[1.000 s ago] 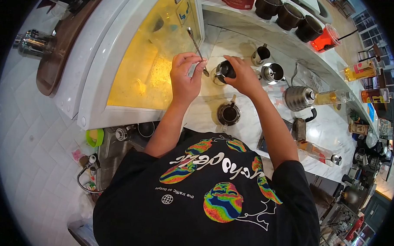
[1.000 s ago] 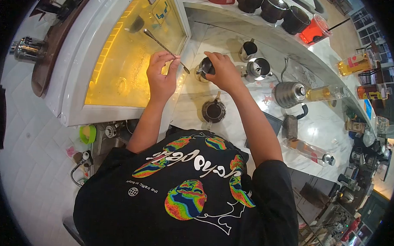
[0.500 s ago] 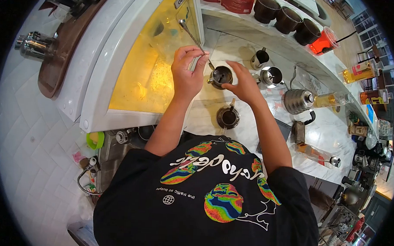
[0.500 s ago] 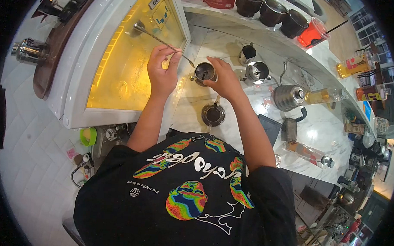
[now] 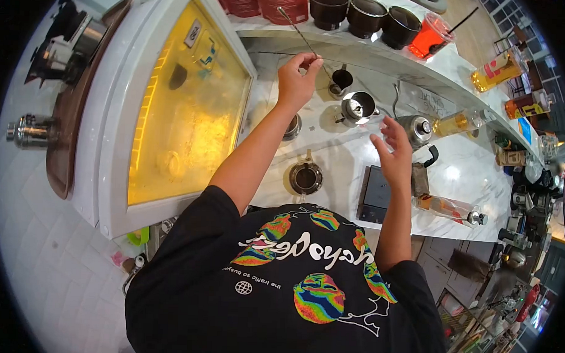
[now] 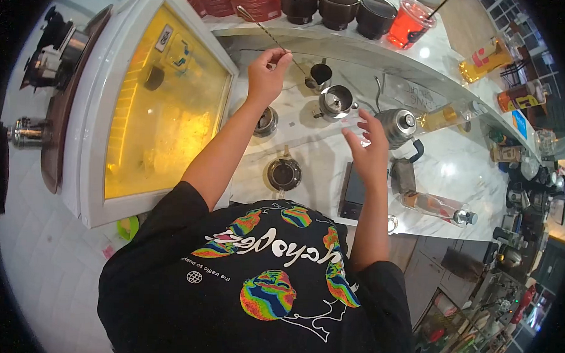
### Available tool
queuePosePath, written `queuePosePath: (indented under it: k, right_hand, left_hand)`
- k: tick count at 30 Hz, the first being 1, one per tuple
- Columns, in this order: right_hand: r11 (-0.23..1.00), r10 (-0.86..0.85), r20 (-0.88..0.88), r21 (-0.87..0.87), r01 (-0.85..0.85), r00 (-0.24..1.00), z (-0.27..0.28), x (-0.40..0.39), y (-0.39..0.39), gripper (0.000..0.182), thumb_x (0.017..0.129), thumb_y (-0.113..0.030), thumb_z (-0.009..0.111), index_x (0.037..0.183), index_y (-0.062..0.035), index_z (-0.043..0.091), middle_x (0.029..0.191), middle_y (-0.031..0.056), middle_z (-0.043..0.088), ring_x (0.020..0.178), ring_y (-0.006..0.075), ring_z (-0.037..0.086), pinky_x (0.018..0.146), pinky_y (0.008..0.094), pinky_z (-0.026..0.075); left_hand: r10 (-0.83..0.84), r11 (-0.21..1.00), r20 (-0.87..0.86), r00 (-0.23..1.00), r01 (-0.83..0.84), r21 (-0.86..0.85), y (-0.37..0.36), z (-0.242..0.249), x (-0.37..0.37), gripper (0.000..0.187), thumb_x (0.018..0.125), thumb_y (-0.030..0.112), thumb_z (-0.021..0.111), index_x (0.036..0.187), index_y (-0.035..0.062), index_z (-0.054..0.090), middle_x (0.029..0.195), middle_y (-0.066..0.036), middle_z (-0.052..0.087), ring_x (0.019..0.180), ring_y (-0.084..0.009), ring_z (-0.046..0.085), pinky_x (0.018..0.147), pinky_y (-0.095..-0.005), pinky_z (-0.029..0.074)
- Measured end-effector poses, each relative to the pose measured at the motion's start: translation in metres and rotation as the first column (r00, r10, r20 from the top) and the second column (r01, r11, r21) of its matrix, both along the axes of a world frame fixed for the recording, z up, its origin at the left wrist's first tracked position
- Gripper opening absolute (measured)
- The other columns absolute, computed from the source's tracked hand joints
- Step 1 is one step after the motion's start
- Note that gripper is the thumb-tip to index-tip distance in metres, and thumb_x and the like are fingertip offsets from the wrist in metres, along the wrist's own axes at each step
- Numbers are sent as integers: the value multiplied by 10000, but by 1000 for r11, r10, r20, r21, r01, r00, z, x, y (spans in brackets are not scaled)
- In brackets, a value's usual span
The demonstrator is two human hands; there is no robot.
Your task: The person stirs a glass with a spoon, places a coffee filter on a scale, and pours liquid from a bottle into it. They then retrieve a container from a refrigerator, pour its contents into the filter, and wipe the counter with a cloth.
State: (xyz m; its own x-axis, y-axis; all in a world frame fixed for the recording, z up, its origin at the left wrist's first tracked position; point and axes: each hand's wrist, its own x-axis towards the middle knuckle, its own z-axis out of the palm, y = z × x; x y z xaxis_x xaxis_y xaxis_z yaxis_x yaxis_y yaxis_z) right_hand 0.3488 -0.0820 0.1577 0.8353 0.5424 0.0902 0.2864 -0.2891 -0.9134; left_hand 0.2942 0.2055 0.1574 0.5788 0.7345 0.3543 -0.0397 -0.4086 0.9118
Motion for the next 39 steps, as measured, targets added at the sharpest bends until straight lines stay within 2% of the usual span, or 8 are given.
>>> queuePosePath:
  k: [5, 8, 11, 15, 20, 26, 35, 39]
  right_hand:
    - [995, -97, -50, 23, 98, 994, 0, 21, -24, 551, 917, -205, 789, 1402, -22, 602, 1348, 129, 677, 1199, 261, 660, 1022, 416, 514]
    - [990, -137, -65, 28, 139, 988, -17, 29, -34, 543, 927, -212, 783, 1404, -26, 603, 1357, 131, 674, 1192, 274, 664, 1006, 415, 525]
    - [987, -153, -89, 38, 157, 984, -25, 31, -38, 535, 934, -216, 778, 1403, -27, 604, 1370, 133, 669, 1183, 280, 667, 991, 410, 534]
    - [990, -135, -86, 29, 138, 987, -29, 33, -39, 524, 936, -208, 775, 1400, -28, 610, 1365, 129, 671, 1178, 273, 667, 981, 407, 539]
    - [991, -127, -93, 35, 130, 988, -31, 37, -38, 514, 936, -199, 776, 1395, -32, 617, 1356, 124, 674, 1166, 267, 668, 979, 404, 538]
    - [991, -131, -97, 18, 133, 987, -28, 34, -40, 513, 938, -198, 774, 1398, -37, 616, 1360, 128, 671, 1169, 265, 667, 980, 402, 538]
    - [990, -139, -46, 15, 140, 989, -27, 27, -53, 491, 986, -179, 732, 1435, -47, 582, 1336, 152, 668, 1142, 224, 671, 937, 339, 557]
    - [988, -145, -50, 43, 147, 988, -22, 14, -50, 490, 972, -170, 740, 1422, -44, 595, 1333, 150, 674, 1134, 227, 678, 951, 357, 554]
  left_hand:
    - [18, 1000, 7, 1000, -18, -16, 1, -20, 32, 203, 956, 208, 760, 1033, 20, 758, 938, -58, 777, 847, -115, 689, 786, -288, 514]
    - [61, 998, 16, 998, -60, -26, 3, -43, 45, 148, 938, 139, 759, 985, 0, 739, 863, -82, 758, 767, -156, 693, 764, -300, 545]
    - [69, 997, -8, 998, -69, -27, 6, -64, 50, 153, 934, 151, 761, 975, 4, 746, 860, -89, 763, 760, -159, 703, 748, -305, 554]
    - [128, 990, -132, 983, -134, -37, 7, -80, 50, 175, 919, 184, 774, 977, 20, 762, 852, -88, 770, 757, -176, 720, 738, -311, 562]
    - [112, 994, -256, 960, -109, 28, 10, -80, 43, 192, 907, 215, 781, 1006, 51, 770, 880, -80, 779, 768, -185, 728, 738, -314, 567]
    - [-69, 996, -533, 843, 32, -78, 16, -73, 31, 382, 886, 371, 791, 1131, 81, 745, 946, -87, 776, 851, -210, 738, 793, -355, 575]
    - [-205, 976, -552, 808, 123, -182, 33, -58, -7, 543, 906, 448, 781, 1277, 60, 697, 1114, -138, 749, 988, -252, 722, 868, -380, 565]
    - [-125, 986, -440, 889, 62, -154, 27, -30, -72, 438, 975, 336, 746, 1305, 55, 680, 1099, -119, 732, 968, -184, 679, 864, -333, 538]
